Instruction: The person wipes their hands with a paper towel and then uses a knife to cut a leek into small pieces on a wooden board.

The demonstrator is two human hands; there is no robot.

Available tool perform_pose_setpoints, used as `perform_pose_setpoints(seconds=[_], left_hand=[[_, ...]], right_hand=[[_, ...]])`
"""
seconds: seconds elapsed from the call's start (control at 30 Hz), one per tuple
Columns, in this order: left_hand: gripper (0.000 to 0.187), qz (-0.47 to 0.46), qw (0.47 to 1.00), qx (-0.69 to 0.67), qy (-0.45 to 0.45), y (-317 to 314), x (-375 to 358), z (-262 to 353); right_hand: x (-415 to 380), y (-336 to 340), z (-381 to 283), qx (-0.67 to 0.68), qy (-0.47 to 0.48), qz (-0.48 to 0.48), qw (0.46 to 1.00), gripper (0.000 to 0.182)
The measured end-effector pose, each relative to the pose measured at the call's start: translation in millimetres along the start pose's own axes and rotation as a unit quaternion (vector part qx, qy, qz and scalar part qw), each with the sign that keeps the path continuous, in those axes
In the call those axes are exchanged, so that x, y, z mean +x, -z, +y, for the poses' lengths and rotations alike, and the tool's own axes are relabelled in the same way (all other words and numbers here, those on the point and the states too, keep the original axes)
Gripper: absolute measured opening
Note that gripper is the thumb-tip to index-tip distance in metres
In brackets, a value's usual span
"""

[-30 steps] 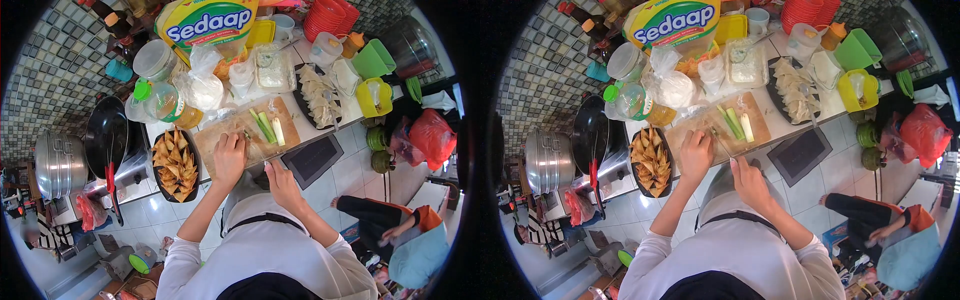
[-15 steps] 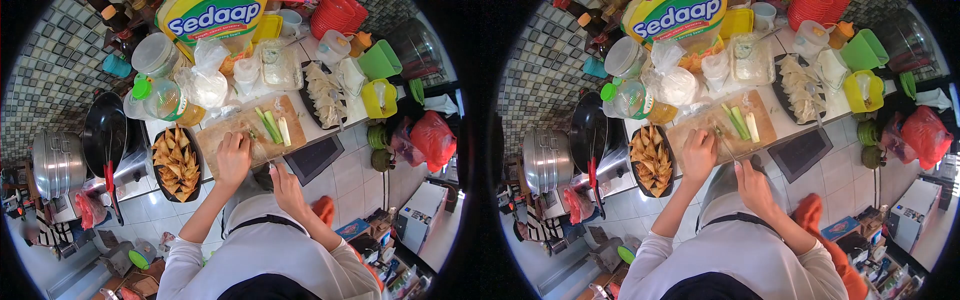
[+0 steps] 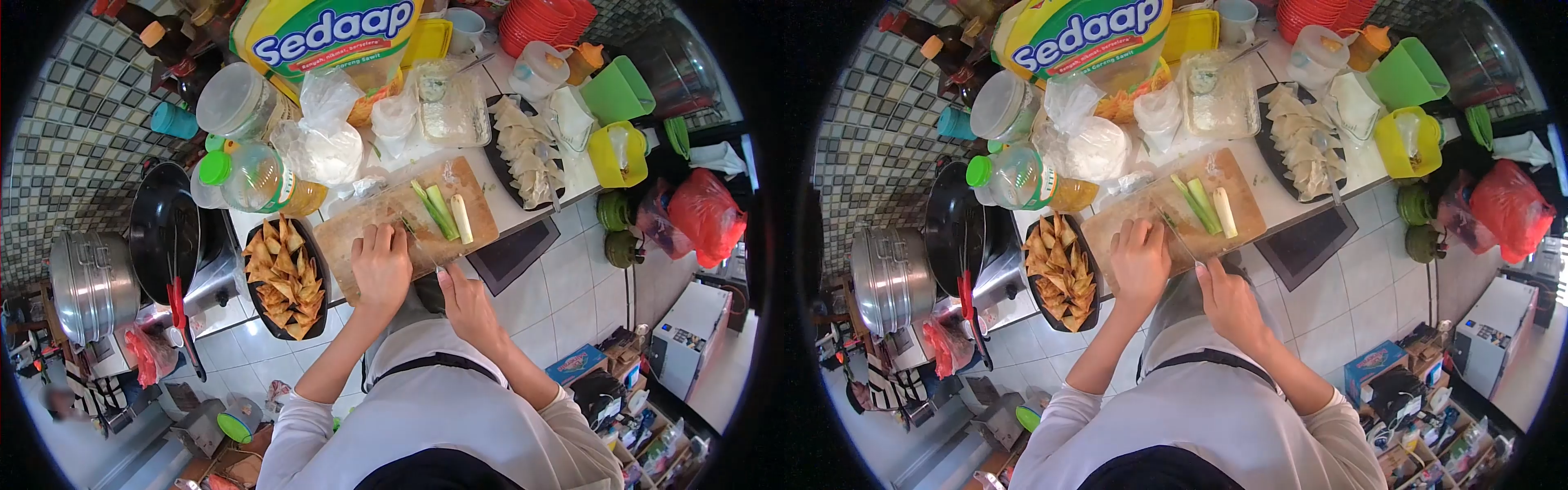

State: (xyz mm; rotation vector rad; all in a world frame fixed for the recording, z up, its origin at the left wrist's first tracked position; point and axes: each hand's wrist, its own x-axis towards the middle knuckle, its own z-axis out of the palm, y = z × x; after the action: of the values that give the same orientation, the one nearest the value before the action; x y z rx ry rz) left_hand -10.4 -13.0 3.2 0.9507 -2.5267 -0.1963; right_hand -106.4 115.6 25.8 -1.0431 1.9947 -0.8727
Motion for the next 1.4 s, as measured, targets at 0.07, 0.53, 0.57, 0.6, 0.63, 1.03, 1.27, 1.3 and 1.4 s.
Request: perform_pose_setpoints(seconds=[0.07, 0.53, 0.57, 0.6, 0.63, 1.03, 1.27, 1.3, 1.4], left_hand=[[0.018, 0.000, 1.000, 0.008, -0.010, -1, -1, -2], [0.025, 0.016, 0.999, -0.002, -0.039, -3, -7, -8], [0.023, 0.010, 0.998, 0.022, -0.053, -2, -7, -8], [0.022, 0.005, 0.997, 0.046, -0.065, -1, -8, -8], [0.022, 0.005, 0.997, 0.048, -0.066, 0, -9, -9], [0.024, 0.007, 0.999, 0.023, -0.039, 1, -10, -7], [0.015, 0.044, 0.997, -0.056, 0.010, 3, -10, -4], [0.009, 0.049, 0.997, -0.063, 0.016, 3, -10, -4], [0.017, 0.036, 0.998, -0.055, 0.011, 0, -11, -6]], right_hand=[[1, -3, 3, -0.011, 0.002, 0.007, 1.000, 0.024], [-17, -1, 1, -0.140, -0.039, 0.016, 0.989, 0.029], [-10, 0, 1, -0.139, -0.022, 0.023, 0.990, 0.028], [-7, 1, 0, -0.139, -0.005, 0.031, 0.990, 0.028], [-9, 2, -1, -0.137, -0.004, 0.031, 0.990, 0.028], [-11, 5, 1, 0.127, -0.019, 0.006, 0.992, 0.030], [-10, 0, 1, 0.062, 0.021, 0.006, 0.998, 0.031], [-11, -1, 1, 0.012, 0.074, 0.025, 0.997, 0.030], [-12, -2, -8, -0.015, -0.021, 0.011, 1.000, 0.028]])
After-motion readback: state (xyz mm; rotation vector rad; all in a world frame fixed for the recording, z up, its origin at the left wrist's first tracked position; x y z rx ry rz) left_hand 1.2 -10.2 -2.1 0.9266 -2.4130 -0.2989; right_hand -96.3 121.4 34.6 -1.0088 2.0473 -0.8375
